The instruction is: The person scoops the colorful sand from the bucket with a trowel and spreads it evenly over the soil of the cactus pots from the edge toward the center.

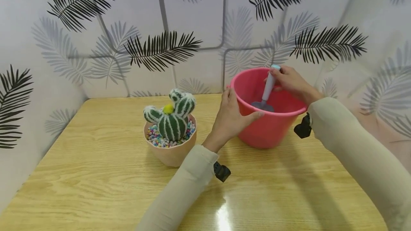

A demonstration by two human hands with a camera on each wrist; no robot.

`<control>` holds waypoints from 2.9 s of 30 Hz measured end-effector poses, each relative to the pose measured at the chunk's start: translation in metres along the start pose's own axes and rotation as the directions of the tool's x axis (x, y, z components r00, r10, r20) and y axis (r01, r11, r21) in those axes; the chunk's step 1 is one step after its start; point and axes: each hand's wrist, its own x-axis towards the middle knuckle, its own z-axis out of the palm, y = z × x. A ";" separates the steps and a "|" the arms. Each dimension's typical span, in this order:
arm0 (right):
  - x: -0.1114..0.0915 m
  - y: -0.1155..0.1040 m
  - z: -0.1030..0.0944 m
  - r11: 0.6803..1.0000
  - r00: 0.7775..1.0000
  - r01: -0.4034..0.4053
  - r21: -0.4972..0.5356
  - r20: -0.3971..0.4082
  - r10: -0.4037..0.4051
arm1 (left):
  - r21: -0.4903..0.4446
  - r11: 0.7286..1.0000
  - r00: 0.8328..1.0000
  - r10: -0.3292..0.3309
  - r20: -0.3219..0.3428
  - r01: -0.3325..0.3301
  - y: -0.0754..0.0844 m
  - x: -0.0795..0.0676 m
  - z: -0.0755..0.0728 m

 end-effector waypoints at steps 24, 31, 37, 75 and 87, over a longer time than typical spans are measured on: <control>0.003 -0.002 0.000 0.997 0.996 -0.067 0.036 0.063 0.065 | 0.044 0.999 0.999 0.025 -0.029 -0.023 -0.003 -0.002 0.005; 0.000 -0.007 -0.006 0.990 0.990 -0.138 0.000 0.009 0.138 | 0.020 0.999 0.999 0.026 -0.027 -0.026 -0.004 -0.004 0.006; 0.001 -0.023 -0.020 0.982 0.982 -0.190 0.012 -0.006 0.190 | -0.019 0.999 0.998 0.044 -0.037 -0.045 -0.005 -0.003 0.007; 0.007 -0.038 -0.058 0.895 0.883 -0.403 0.189 -0.179 0.435 | -0.018 0.987 0.967 0.154 -0.204 -0.160 -0.010 -0.019 0.007; 0.016 -0.044 -0.063 0.868 0.862 -0.441 0.229 -0.163 0.481 | 0.011 0.990 0.976 0.141 -0.167 -0.142 -0.015 -0.023 -0.002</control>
